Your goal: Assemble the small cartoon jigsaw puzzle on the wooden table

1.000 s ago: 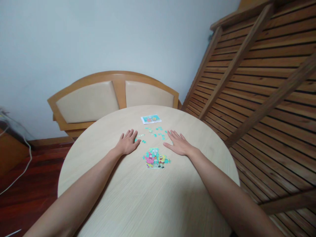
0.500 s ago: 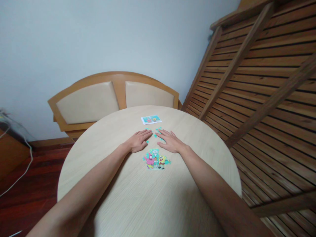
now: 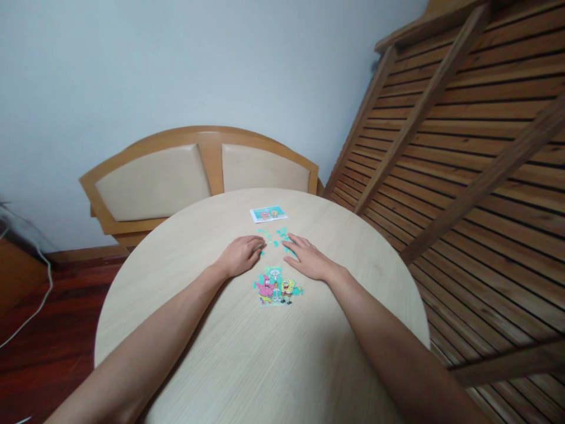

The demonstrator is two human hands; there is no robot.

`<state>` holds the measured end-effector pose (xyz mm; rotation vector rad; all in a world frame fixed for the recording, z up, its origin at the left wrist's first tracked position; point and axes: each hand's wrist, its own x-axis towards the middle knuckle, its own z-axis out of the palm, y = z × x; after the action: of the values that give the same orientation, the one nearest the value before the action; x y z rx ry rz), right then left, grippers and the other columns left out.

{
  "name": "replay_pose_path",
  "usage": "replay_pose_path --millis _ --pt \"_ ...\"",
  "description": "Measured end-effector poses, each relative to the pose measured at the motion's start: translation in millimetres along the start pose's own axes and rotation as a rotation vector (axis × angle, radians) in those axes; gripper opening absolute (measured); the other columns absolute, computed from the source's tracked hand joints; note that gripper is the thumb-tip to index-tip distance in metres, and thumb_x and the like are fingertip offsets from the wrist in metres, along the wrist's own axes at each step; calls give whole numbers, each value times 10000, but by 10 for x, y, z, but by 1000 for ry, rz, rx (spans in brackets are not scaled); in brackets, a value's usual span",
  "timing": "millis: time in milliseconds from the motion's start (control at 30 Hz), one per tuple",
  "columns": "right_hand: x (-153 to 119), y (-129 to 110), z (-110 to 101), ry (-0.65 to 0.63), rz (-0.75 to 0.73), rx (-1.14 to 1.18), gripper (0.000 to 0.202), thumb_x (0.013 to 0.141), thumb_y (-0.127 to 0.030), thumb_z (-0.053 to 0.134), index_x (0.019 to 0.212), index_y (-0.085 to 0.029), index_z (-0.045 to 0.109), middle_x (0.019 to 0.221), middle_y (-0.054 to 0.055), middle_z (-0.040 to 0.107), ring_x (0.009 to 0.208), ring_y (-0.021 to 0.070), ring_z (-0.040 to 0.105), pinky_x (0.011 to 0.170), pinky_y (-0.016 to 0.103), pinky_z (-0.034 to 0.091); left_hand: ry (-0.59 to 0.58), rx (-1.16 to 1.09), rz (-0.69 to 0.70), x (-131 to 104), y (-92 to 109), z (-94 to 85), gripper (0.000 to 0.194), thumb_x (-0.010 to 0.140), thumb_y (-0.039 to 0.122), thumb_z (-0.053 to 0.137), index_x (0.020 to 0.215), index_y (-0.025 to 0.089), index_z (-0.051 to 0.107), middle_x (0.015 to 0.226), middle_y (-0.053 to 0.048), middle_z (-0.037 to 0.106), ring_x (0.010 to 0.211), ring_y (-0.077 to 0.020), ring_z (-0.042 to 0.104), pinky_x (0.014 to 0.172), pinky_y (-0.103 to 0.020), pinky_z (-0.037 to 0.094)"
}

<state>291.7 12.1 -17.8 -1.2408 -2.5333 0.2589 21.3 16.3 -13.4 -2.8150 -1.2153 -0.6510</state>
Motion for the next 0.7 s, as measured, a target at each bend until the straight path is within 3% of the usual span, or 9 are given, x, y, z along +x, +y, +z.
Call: replay_pose_path --millis 233,400,533,700 --pt "-52 -56 -99 38 -6 49 550 921 -398 598 1425 -189 534 1623 159 273 1485 315 281 1201 481 280 -43 -80 38 -2 195 -15 417 906 160 421 1273 182 618 1265 -103 668 1176 -240 610 1059 -443 466" --pt "-51 -80 -175 44 -168 74 405 900 -321 629 1291 -217 657 1514 137 464 1414 291 388 1173 470 323 -127 -263 129 12 342 -48 489 899 132 401 1363 178 546 1342 -114 624 1235 -232 580 1092 -420 441" --pt "-39 -125 -183 8 -238 78 403 917 -256 575 1312 -252 651 1433 101 560 1343 279 461 1145 476 351 -101 -279 153 -12 370 -142 362 922 256 508 1265 181 596 1234 -116 668 1148 -252 620 1030 -410 478" --pt "-37 -181 -234 -28 -218 10 332 911 -211 549 1180 -263 737 1338 78 635 1344 298 438 1136 483 351 -189 -265 339 -24 604 -209 264 975 294 490 1150 240 680 1137 -65 704 1072 -206 648 1002 -336 475"
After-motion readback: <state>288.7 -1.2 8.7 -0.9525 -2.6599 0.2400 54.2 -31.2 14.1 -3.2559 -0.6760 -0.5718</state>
